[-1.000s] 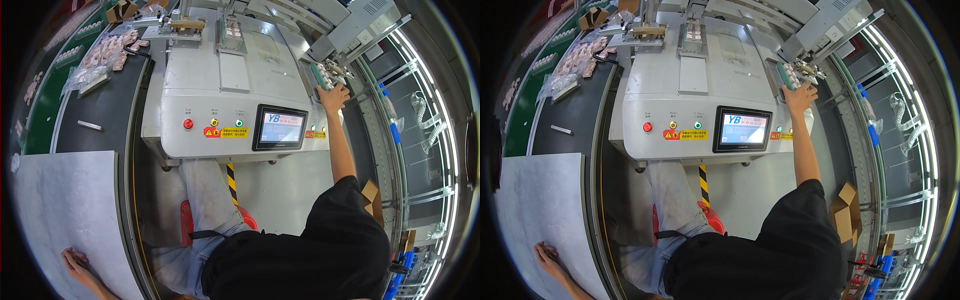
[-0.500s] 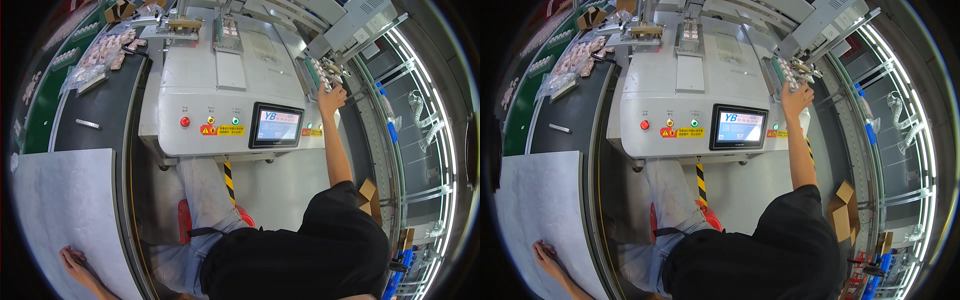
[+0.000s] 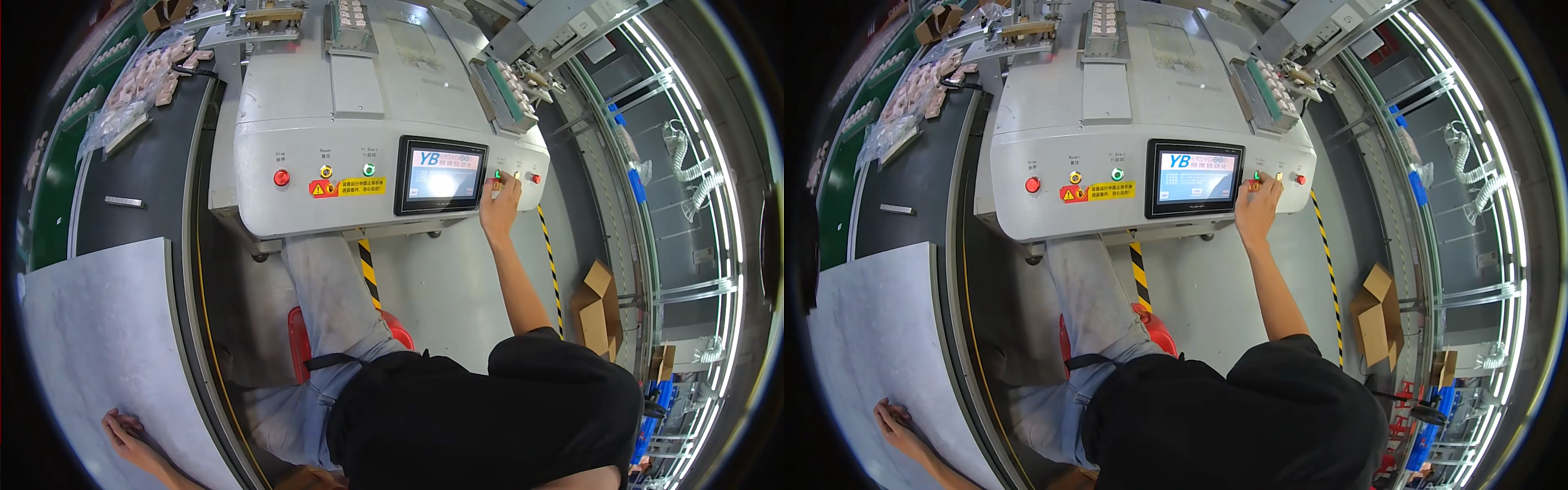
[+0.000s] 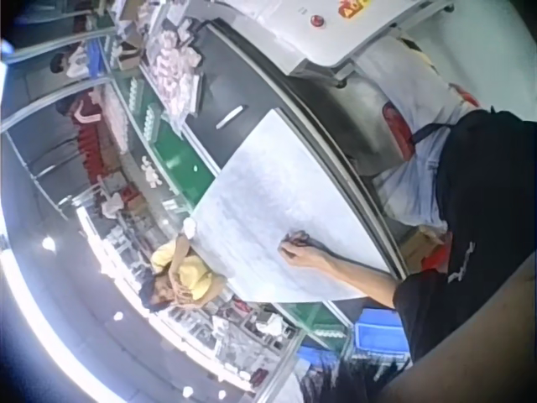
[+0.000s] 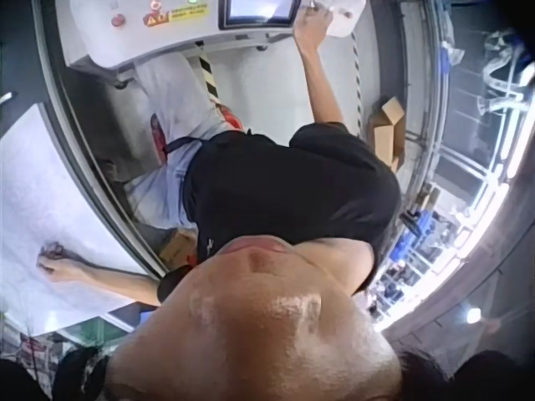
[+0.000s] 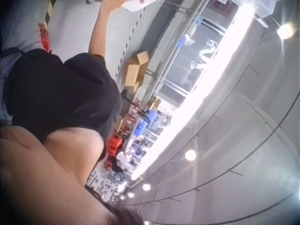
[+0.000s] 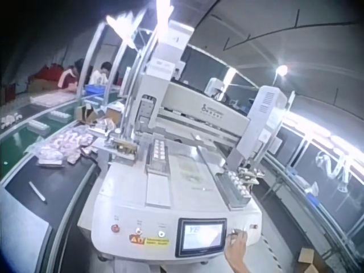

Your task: Placing trays of electronic components into a processing machine and removing them on an assembly line.

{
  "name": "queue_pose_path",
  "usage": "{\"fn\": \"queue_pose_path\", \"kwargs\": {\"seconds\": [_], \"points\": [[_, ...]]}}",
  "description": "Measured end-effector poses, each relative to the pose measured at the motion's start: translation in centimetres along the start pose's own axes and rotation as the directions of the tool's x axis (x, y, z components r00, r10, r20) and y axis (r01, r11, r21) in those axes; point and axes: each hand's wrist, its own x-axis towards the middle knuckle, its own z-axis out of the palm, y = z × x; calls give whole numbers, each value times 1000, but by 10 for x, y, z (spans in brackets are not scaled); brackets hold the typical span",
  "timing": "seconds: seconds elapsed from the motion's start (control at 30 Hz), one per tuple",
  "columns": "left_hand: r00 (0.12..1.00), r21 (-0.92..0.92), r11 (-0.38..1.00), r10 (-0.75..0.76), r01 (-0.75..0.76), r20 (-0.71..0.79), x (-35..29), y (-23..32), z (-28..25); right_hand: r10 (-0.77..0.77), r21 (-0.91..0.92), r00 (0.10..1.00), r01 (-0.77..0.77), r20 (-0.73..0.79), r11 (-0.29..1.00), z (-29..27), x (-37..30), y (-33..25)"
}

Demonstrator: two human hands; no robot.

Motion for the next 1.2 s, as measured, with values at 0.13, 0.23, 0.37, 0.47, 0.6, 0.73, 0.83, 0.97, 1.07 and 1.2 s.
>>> {"fn": "queue_pose_path", "kwargs": {"seconds": [0.13, 0.23, 0.37, 0.47, 0.6, 0.73, 0.83, 0.97, 1.07, 1.2], "points": [[1000, -20, 1000, 4, -4, -4, 0, 1, 2, -3, -4, 999, 3, -52, 1000, 6, -1, 6], [1000, 5, 1000, 23, -23, 7, 0, 3, 2, -32, -44, 999, 31, -27, 999, 6, 0, 8], [1000, 10, 1000, 17, -17, -8, 2, -1, -3, -44, -27, 999, 44, 23, 999, 7, 2, 7], [1000, -5, 1000, 6, -6, -17, 0, -3, -2, 71, -66, 997, -70, 16, 995, 4, 6, 2], [1000, -81, 997, 0, -1, -15, -2, 6, 10, 50, 241, 995, -70, 87, 968, -14, 15, -71], [1000, -37, 999, -13, 13, -5, -3, 10, 1, -182, 686, 752, -438, 634, 581, -33, -4, -220], [1000, -25, 1000, 9, -9, 4, -7, 5, -9, -710, 838, 490, -473, 507, 272, -67, -33, -317], [999, -92, 995, 33, -29, 37, -1, 15, 19, -940, 644, 335, -735, 72, -213, -130, -49, -379], [999, -58, 998, 37, -36, 25, -8, 17, 5, -892, 220, 317, -891, -323, -397, -147, -71, -418], [997, -62, 997, 49, -46, 57, -16, 33, 6, -850, 144, 198, -942, -487, -302, -146, -80, -431]]}}
